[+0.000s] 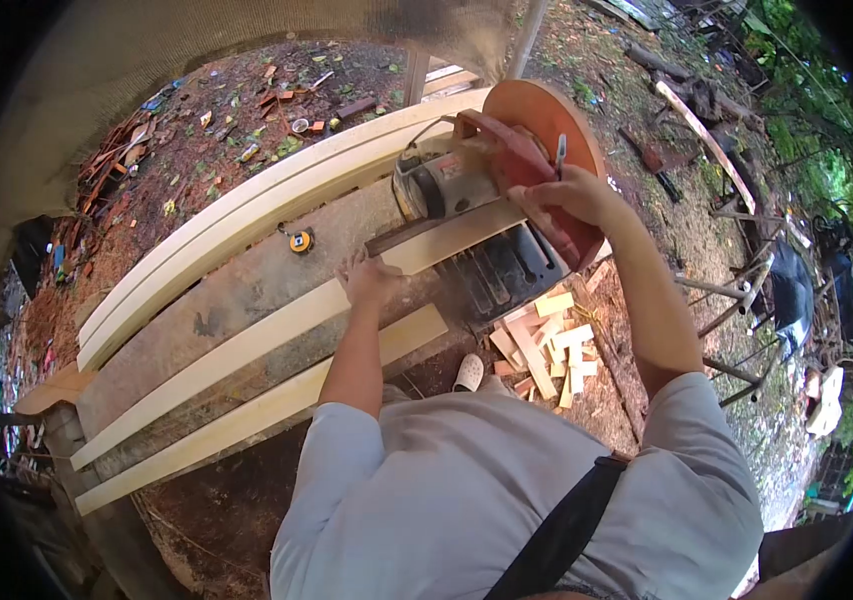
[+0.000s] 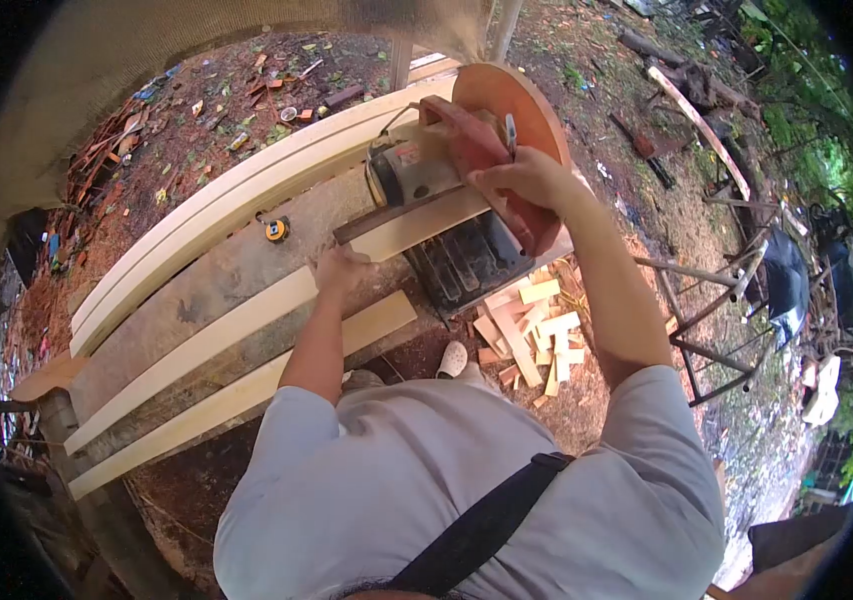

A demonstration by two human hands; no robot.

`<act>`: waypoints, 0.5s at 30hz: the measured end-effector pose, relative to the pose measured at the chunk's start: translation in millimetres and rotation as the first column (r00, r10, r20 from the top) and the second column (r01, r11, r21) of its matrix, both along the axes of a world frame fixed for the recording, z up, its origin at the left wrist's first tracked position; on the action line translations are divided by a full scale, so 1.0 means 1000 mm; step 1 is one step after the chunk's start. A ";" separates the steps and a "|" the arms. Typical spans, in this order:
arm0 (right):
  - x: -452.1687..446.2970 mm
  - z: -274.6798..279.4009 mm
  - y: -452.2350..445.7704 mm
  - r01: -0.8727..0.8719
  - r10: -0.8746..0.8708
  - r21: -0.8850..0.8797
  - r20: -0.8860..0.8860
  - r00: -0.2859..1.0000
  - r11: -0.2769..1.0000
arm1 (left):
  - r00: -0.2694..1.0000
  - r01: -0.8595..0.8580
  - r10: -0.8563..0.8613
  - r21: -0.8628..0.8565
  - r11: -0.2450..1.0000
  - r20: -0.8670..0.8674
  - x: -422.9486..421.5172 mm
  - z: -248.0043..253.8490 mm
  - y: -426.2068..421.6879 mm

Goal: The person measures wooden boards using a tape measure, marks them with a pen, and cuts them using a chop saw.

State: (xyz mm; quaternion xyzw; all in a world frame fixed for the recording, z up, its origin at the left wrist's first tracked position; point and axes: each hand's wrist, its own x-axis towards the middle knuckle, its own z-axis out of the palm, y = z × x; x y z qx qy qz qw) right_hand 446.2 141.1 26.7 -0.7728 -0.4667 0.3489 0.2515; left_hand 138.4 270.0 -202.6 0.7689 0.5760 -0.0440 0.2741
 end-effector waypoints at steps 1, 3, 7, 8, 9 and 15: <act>-0.005 -0.003 -0.004 0.021 -0.010 0.084 -0.127 0.992 0.996 | 0.999 -0.002 0.000 -0.040 0.999 -0.040 0.002 0.007 0.000; 0.003 -0.018 -0.005 0.006 -0.001 0.039 -0.137 0.991 0.999 | 0.998 -0.001 0.001 -0.004 1.000 -0.068 0.003 -0.009 0.004; -0.014 -0.002 -0.022 0.059 -0.065 -0.060 -0.104 0.992 0.996 | 0.998 -0.031 0.033 0.031 0.999 -0.047 0.001 -0.022 0.007; -0.018 -0.004 -0.035 0.068 -0.073 -0.056 -0.098 0.992 0.996 | 0.999 -0.022 0.024 0.035 0.999 -0.040 -0.002 -0.020 0.007; -0.019 -0.009 -0.052 0.091 -0.092 0.016 0.048 0.995 0.996 | 1.000 -0.007 0.007 0.024 1.000 -0.011 -0.006 -0.017 0.005; -0.039 0.003 -0.055 0.041 -0.234 0.395 0.456 0.859 0.918 | 0.997 0.032 -0.039 0.110 0.993 0.061 -0.014 -0.014 -0.003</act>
